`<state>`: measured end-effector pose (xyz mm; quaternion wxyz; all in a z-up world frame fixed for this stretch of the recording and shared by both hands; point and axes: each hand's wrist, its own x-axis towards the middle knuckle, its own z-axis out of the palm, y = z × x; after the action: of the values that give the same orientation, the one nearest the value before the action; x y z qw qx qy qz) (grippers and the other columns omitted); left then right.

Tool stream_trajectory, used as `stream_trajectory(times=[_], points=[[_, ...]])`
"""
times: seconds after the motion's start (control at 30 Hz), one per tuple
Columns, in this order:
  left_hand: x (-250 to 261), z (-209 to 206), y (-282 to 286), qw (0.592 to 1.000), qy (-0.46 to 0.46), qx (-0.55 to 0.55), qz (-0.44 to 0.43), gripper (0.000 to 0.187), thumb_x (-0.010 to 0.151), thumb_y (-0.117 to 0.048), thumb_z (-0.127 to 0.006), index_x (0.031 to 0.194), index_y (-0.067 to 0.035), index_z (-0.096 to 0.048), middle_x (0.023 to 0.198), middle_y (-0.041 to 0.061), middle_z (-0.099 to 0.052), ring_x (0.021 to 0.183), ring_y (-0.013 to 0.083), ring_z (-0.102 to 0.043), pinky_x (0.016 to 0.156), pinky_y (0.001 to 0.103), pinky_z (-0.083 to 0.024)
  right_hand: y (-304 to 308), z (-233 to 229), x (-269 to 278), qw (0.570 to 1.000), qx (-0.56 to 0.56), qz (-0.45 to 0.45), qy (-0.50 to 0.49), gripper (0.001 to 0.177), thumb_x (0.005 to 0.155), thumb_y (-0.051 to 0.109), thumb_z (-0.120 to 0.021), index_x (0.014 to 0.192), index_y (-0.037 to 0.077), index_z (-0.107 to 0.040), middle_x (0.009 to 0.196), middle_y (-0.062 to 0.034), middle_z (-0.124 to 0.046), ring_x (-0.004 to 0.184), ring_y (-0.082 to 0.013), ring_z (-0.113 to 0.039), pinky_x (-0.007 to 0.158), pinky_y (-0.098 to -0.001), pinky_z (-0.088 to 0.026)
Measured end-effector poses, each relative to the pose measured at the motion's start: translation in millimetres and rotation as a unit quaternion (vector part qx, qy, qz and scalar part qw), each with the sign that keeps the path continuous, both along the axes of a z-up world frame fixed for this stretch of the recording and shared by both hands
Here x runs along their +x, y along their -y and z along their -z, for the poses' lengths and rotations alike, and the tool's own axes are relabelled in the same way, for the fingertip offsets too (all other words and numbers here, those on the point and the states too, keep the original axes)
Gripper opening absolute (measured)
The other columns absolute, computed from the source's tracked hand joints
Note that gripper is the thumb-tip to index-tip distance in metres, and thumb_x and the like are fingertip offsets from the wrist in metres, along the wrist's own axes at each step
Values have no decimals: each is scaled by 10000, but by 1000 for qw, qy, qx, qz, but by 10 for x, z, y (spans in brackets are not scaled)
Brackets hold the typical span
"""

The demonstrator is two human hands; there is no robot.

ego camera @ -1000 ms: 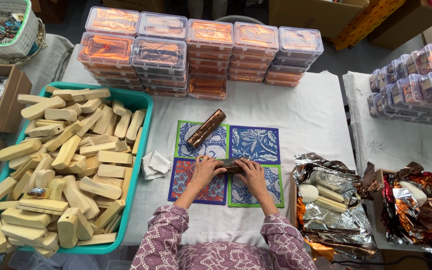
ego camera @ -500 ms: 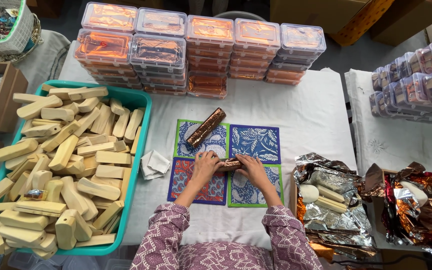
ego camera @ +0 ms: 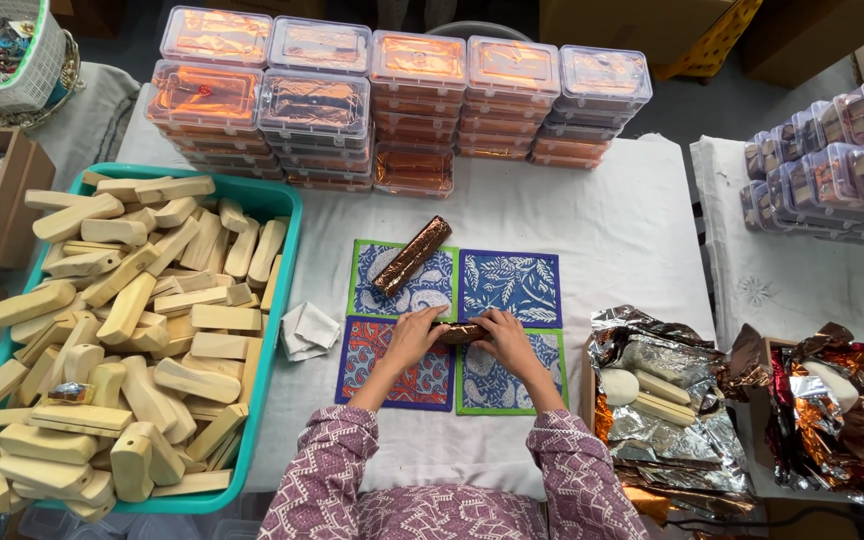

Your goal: The person wraps small wooden blocks in copper foil, wipes them with a white cloth, and places them into clear plastic containers. They repeat this process for multiple blocks, stacking the finished containers on the table.

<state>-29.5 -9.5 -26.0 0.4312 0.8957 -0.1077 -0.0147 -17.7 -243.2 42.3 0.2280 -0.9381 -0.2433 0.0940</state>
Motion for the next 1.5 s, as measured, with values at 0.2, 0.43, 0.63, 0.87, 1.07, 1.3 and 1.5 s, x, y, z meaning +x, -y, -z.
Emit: stream_trajectory(times=[0.2,0.43,0.63,0.87,1.07,1.3,1.5], points=[[-16,-525,76,986,-26,151,65,585,805,-541,-775,1207,-122,-717,1086,88,-712,1084,253,-654,1111,539,-281,8,30,-18,1000,7,-8,27,495,827,239,-782,1297,146,-660,1213,-44,-610,1131,-270,-561,1009,-424,-436],[-38,-350,71,987,-4,147,72,417,817,-469,-781,1129,-193,-787,1028,38,-746,1030,208,-685,1177,508,-271,-2,-190,-64,999,46,7,0,484,770,228,-827,1225,146,-683,1138,-60,-626,1086,-285,-590,969,-427,-462],[-275,-494,31,992,26,114,37,390,846,-458,-764,1101,-165,-799,1025,36,-769,989,200,-708,1166,499,-293,-23,-257,-113,997,69,9,-12,436,739,211,-851,1135,135,-685,1108,-40,-637,1085,-264,-607,954,-411,-496],[-353,-552,-23,995,23,47,-83,383,855,-442,-745,1100,-154,-805,969,56,-784,890,234,-724,1112,497,-325,-289,-295,-233,977,117,91,156,692,729,220,-859,1346,107,-568,1329,-140,-545,1238,-357,-505,1059,-462,-422],[-9,-636,-68,984,32,57,-168,362,869,-458,-740,1081,-174,-811,912,65,-784,816,234,-725,1069,477,-326,-415,-8,-266,939,206,210,180,619,885,234,-776,1420,68,-512,1366,-170,-524,1291,-347,-497,1099,-450,-416],[436,-360,0,942,186,116,-253,420,917,-469,-706,1109,-101,-767,1060,35,-733,878,190,-674,1008,447,-327,-401,304,-361,960,106,209,151,577,897,258,-738,1405,85,-526,1331,-141,-551,1260,-314,-511,1068,-438,-423],[625,-34,58,931,152,225,-243,390,893,-432,-715,1134,-128,-760,1044,9,-620,856,167,-654,1016,496,-320,-393,470,-492,961,62,185,195,475,914,261,-690,1350,105,-582,1354,-107,-556,1270,-310,-507,1056,-436,-393]])
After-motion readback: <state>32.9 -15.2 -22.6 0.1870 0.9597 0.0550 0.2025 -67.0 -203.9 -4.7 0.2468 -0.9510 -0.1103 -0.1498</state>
